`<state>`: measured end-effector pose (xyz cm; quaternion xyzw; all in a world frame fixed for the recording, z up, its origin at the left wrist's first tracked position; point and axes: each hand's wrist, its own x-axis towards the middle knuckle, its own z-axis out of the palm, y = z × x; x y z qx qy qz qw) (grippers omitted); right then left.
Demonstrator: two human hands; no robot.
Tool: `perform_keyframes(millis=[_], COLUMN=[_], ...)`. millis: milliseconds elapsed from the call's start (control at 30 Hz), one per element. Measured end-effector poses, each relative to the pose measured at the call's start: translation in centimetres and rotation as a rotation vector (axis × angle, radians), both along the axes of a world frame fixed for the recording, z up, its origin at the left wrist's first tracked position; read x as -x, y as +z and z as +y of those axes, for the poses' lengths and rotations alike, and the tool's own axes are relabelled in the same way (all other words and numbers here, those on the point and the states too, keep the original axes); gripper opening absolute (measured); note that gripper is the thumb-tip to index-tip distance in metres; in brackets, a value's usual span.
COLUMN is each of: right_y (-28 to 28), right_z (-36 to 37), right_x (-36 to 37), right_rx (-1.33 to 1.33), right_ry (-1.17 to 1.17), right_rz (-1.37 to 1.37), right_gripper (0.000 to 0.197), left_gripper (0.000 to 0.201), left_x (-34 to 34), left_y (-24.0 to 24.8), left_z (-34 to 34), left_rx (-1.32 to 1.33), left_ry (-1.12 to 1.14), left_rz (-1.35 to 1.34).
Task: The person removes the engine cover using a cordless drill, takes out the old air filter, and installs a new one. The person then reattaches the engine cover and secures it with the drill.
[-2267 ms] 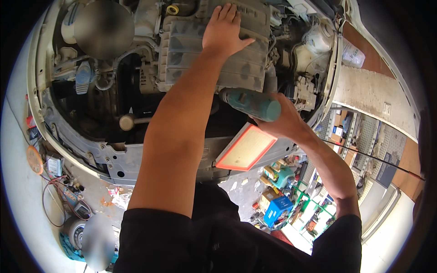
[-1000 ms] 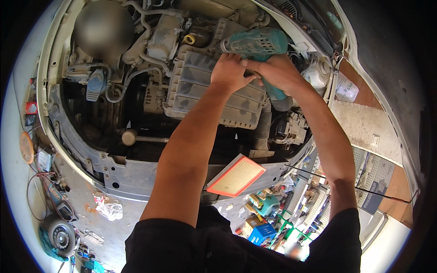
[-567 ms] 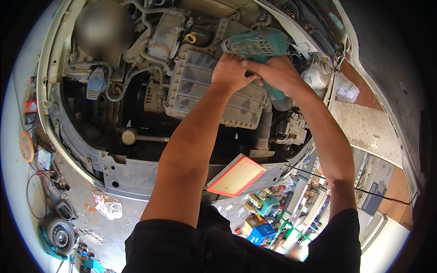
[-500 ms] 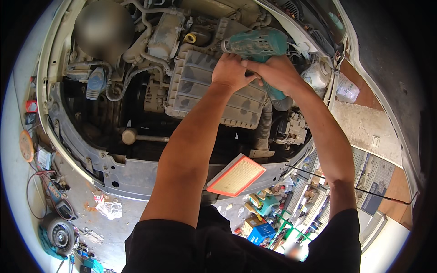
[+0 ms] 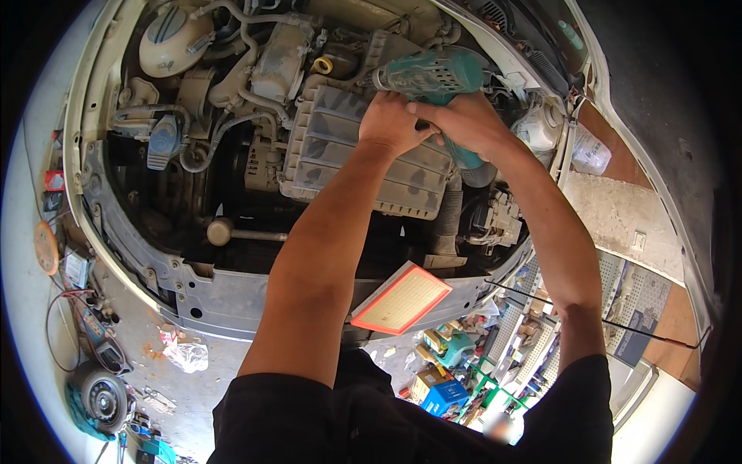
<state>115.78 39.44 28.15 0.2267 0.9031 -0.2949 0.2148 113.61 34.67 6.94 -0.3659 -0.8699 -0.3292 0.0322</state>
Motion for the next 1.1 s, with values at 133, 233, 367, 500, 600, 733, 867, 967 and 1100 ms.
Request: perform_keyframes(millis=[133, 233, 367, 500, 600, 733, 867, 967, 1100], right_y=[-0.1, -0.4, 0.6, 0.0, -1.2, -1.7, -2.6, -0.1, 0.1], right_z=[1.0, 1.5, 0.3, 0.5, 1.1, 1.4, 1.8, 0.2, 0.9], right_x=[0.8, 2.3, 4.0, 4.4, 4.2, 4.4, 3.5, 5.4, 4.8], right_rx=[-0.075, -0.151, -0.309, -0.276, -0.222, -0.223, -0.501, -0.339, -0.188], right_ry=[0.048, 0.119, 0.285, 0.274, 0.259, 0.238, 0.544, 0.395, 0.317], right_rz=[-0.004, -0.043, -0.174, -0.135, -0.05, -0.133, 0.22, -0.154, -0.084], right_gripper=[0.029, 0.031, 0.025, 0.022, 0.023, 0.03, 0.028, 0.028, 0.033], left_gripper=[0.052, 0.052, 0.054, 0.056, 0.057, 0.057, 0.061, 0.071, 0.075], left_x=[-0.1, -0.3, -0.2, -0.2, -0.2, -0.4, -0.5, 0.0, -0.1], left_y=[1.1, 1.5, 1.5, 1.9, 1.8, 2.0, 1.5, 0.9, 0.4], left_z=[-0.2, -0.5, -0.8, -0.8, -0.9, -0.9, -0.6, -0.6, -0.2], left_rx=[0.054, 0.004, -0.072, -0.052, -0.052, -0.036, -0.02, 0.045, 0.056], left_ry=[-0.015, 0.028, 0.047, 0.004, 0.008, 0.021, 0.05, 0.017, 0.043], left_rz=[-0.044, 0.014, 0.032, -0.168, -0.15, -0.131, -0.027, 0.069, 0.135])
